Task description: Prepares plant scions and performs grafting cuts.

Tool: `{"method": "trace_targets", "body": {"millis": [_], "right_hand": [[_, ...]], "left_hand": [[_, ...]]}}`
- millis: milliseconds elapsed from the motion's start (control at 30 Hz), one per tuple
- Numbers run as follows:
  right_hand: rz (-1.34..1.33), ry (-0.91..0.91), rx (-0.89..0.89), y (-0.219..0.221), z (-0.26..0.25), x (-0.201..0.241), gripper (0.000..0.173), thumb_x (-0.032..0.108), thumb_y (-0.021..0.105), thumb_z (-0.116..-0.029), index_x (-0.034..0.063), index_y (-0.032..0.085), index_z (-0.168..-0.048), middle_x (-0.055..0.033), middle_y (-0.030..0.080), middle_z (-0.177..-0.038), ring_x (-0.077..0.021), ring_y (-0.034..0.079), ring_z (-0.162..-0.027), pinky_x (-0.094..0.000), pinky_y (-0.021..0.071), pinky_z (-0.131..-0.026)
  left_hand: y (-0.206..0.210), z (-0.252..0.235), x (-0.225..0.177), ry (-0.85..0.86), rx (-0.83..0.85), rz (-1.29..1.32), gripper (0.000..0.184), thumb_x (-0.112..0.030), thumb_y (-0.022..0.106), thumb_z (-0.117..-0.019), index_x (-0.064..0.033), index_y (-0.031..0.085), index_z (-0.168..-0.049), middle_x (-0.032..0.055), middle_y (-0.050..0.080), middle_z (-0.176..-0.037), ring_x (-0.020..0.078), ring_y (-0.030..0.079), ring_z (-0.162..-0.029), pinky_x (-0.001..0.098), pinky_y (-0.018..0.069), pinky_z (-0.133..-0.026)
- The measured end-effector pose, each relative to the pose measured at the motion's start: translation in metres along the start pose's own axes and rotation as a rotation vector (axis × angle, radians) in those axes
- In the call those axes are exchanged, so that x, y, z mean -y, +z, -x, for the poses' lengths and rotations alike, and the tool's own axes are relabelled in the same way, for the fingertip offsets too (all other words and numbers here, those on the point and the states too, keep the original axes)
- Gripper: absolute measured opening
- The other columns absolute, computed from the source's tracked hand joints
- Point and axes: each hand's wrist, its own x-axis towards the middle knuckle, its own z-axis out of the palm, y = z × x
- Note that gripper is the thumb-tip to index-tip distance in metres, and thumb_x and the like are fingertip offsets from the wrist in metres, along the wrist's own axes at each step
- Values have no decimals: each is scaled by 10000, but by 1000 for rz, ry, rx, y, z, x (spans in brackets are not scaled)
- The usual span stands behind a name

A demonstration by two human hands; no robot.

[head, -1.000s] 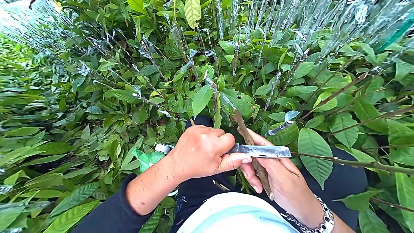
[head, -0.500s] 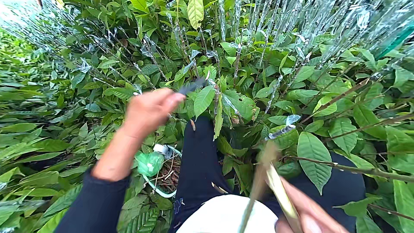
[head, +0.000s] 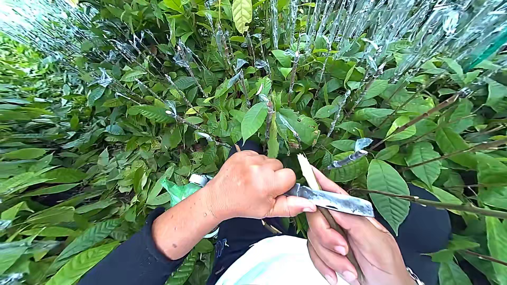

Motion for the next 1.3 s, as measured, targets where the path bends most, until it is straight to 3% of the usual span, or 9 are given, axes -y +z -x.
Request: {"method": "trace_targets", "body": {"millis": [167, 267, 333, 467, 633, 833, 933, 1067, 1300], "right_hand": [[-114, 71, -48, 4, 11, 7, 416, 221, 435, -1083, 166, 374, -1491, 103, 537, -678, 1, 543, -522, -163, 505, -503], [-19, 83, -35, 6, 26, 15, 458, 230, 424, -1077, 162, 360, -1526, 144, 528, -653, 21, 505, -509, -151, 450, -475], [-20, 91, -29, 4, 32, 19, 476, 239, 422, -1081, 165, 342, -1544, 136, 520, -653, 9, 497, -507, -167, 445, -465], [-112, 87, -43, -6, 18, 16, 484, 240, 483, -1056, 145, 372, -1517, 83, 592, -678, -22, 578, -530, -177, 504, -492], [116, -95, -25, -15, 5, 5, 474, 204, 524, -1069, 68, 409, -1508, -53, 732, -1048, -125, 729, -817, -244, 623, -675], [450, -272, -67, -19, -1, -3, 379, 79, 549, -1045, 57, 515, -1422, -6, 738, -1095, -72, 727, -795, -214, 621, -644], [491, -268, -13, -22, -4, 1, 367, 147, 429, -1100, 28, 458, -1446, 36, 700, -1001, -18, 666, -689, -168, 581, -579], [535, -296, -54, -20, -9, -2, 407, 89, 415, -1067, -12, 464, -1458, 102, 621, -834, 44, 547, -598, -113, 488, -513], [574, -350, -84, -20, -7, -11, 444, 83, 410, -1062, -38, 432, -1489, 109, 583, -794, 67, 483, -564, -91, 435, -491]], "left_hand": [[-8, 9, 22, 7, -37, -200, 626, -559, 351, -1082, -104, 523, -688, 26, 423, -538, 185, 451, -473, 320, 341, -455], [-32, 29, 53, -313, 15, -283, 560, -461, 428, -1063, -43, 637, -754, 83, 558, -596, 234, 590, -515, 421, 475, -454], [-50, 39, 70, -473, -10, -291, 583, -475, 372, -1082, -33, 606, -782, 72, 495, -590, 217, 516, -508, 419, 409, -463], [-36, 23, 36, -314, -54, -66, 620, -554, 342, -1086, -99, 595, -748, -12, 466, -577, 80, 473, -527, 263, 388, -486], [-10, 4, 2, -124, 15, 134, 594, -523, 357, -1094, -85, 568, -754, 23, 460, -570, 140, 477, -514, 285, 372, -480], [1, -3, -2, -86, 53, 94, 564, -501, 388, -1088, -106, 529, -710, 4, 401, -543, 137, 433, -477, 279, 320, -451], [3, -3, 1, -97, 66, 96, 561, -494, 389, -1089, -107, 523, -704, 1, 393, -541, 134, 424, -474, 277, 313, -448], [4, -6, -1, -88, 75, 110, 556, -484, 385, -1089, -113, 516, -697, -2, 385, -536, 132, 416, -468, 276, 304, -446], [10, -7, 8, 11, 22, -6, 571, -498, 374, -1087, -114, 502, -684, 7, 394, -526, 155, 431, -454, 294, 312, -436]]}}
